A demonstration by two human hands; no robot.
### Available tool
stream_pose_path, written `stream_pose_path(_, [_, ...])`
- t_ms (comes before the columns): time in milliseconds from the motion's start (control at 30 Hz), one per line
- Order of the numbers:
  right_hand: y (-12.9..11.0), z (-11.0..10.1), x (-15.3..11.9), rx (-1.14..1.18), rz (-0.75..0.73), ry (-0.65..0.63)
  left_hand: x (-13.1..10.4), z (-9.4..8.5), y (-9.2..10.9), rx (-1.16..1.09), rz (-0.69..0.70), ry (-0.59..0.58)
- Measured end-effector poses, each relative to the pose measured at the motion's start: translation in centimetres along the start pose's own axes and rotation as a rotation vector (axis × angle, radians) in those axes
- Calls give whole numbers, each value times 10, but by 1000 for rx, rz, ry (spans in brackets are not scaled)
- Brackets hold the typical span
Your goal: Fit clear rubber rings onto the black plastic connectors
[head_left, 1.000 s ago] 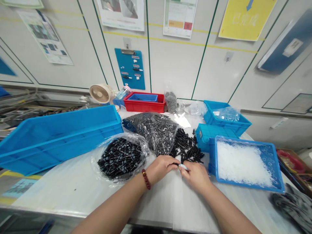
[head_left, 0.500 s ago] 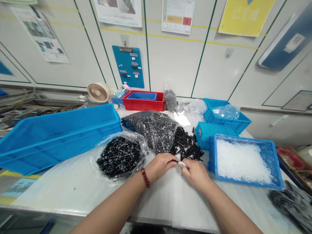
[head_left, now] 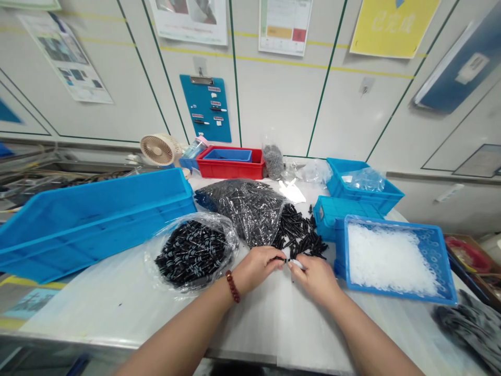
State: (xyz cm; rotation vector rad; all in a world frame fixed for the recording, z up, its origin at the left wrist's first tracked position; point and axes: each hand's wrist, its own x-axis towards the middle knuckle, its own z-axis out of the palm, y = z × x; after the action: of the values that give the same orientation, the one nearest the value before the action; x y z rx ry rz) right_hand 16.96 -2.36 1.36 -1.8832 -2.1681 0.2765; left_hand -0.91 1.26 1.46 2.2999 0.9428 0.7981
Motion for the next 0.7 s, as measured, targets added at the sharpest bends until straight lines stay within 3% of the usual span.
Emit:
stream_pose_path(167, [0, 0, 0, -13, 27, -4, 0, -1, 3, -6, -5, 30])
stream_pose_path(400, [10, 1, 4, 115, 52, 54, 0, -1, 2, -15, -154, 56])
stream_pose_path(533, [13, 1, 6, 228, 31, 133, 1, 2, 5, 255, -188, 51])
stream_pose_path(700, [12, 0, 5, 261, 14, 145, 7, 8, 14, 640, -385, -101])
